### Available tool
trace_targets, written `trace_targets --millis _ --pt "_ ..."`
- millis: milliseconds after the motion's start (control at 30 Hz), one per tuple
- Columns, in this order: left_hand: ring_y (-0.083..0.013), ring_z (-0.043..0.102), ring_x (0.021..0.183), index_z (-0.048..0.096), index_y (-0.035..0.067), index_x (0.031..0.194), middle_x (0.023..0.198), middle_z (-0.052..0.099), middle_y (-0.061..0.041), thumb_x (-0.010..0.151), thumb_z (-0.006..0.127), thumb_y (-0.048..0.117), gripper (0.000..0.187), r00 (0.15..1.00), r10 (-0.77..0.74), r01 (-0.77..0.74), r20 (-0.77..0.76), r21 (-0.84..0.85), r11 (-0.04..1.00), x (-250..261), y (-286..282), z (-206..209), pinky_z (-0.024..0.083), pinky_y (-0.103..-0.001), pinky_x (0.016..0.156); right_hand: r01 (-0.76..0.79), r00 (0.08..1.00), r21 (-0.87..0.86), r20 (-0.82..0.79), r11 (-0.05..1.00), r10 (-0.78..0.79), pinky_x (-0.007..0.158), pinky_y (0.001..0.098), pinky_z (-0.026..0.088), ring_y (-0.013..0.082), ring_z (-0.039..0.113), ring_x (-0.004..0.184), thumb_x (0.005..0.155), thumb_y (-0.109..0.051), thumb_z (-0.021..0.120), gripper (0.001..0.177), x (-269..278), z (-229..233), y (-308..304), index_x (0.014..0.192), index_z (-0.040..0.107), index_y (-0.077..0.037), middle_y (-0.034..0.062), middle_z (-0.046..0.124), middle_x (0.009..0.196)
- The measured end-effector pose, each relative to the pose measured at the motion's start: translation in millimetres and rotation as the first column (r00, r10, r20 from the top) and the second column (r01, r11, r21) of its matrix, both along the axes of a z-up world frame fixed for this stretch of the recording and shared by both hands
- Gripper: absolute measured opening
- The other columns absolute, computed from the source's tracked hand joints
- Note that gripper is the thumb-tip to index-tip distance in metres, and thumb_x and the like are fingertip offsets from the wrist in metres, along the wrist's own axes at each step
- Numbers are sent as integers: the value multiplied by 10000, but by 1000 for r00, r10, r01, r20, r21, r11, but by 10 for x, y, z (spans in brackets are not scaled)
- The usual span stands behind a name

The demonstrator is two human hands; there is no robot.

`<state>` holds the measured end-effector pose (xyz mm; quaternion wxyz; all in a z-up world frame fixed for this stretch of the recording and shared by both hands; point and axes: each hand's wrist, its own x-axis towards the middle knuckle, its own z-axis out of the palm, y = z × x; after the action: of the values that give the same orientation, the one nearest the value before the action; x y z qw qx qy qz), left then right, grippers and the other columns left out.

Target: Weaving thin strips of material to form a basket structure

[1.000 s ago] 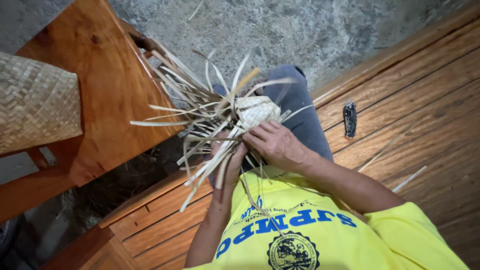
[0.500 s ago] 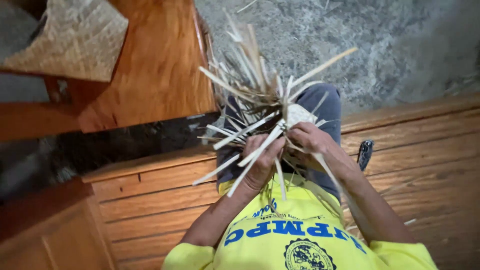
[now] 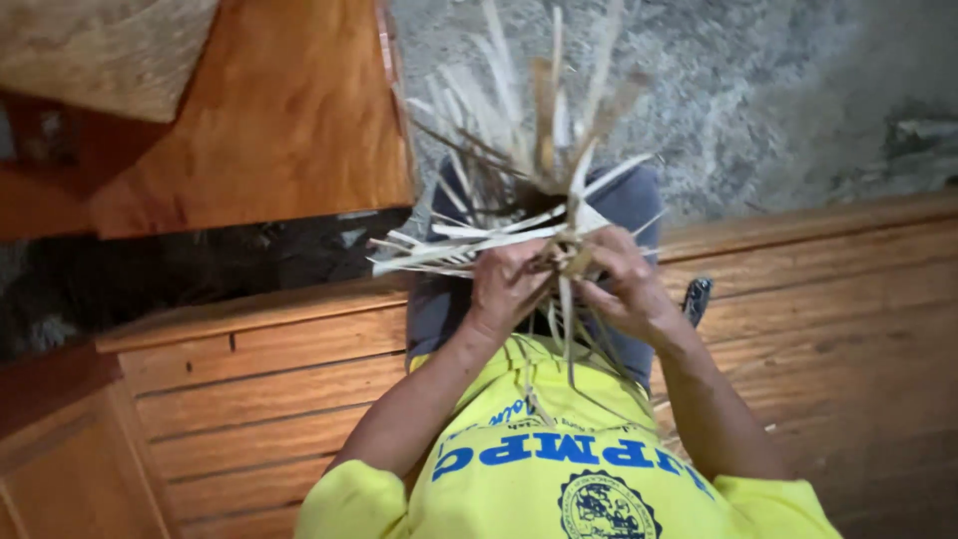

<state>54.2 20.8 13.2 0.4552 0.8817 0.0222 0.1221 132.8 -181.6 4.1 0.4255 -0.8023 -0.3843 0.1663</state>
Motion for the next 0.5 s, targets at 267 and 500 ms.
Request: trace_targets --millis 267,500 --pt "-216 710 652 755 241 757 585 676 -2 780 718 226 46 909 83 -189 -408 -227 955 -5 -36 -362 558 -320 671 27 984 -160 180 987 2 787 485 465 356 582 965 800 -270 734 170 -119 243 243 908 659 -162 110 572 1045" --pt "-29 683 687 772 316 852 673 720 117 812 778 372 69 736 1 -371 -677 -402 838 48 -48 -469 539 -177 689 -96 872 301 -434 949 225 713 456 520 329 613 825 900 -219 585 138 -365 1293 623 890 699 -143 108 637 904"
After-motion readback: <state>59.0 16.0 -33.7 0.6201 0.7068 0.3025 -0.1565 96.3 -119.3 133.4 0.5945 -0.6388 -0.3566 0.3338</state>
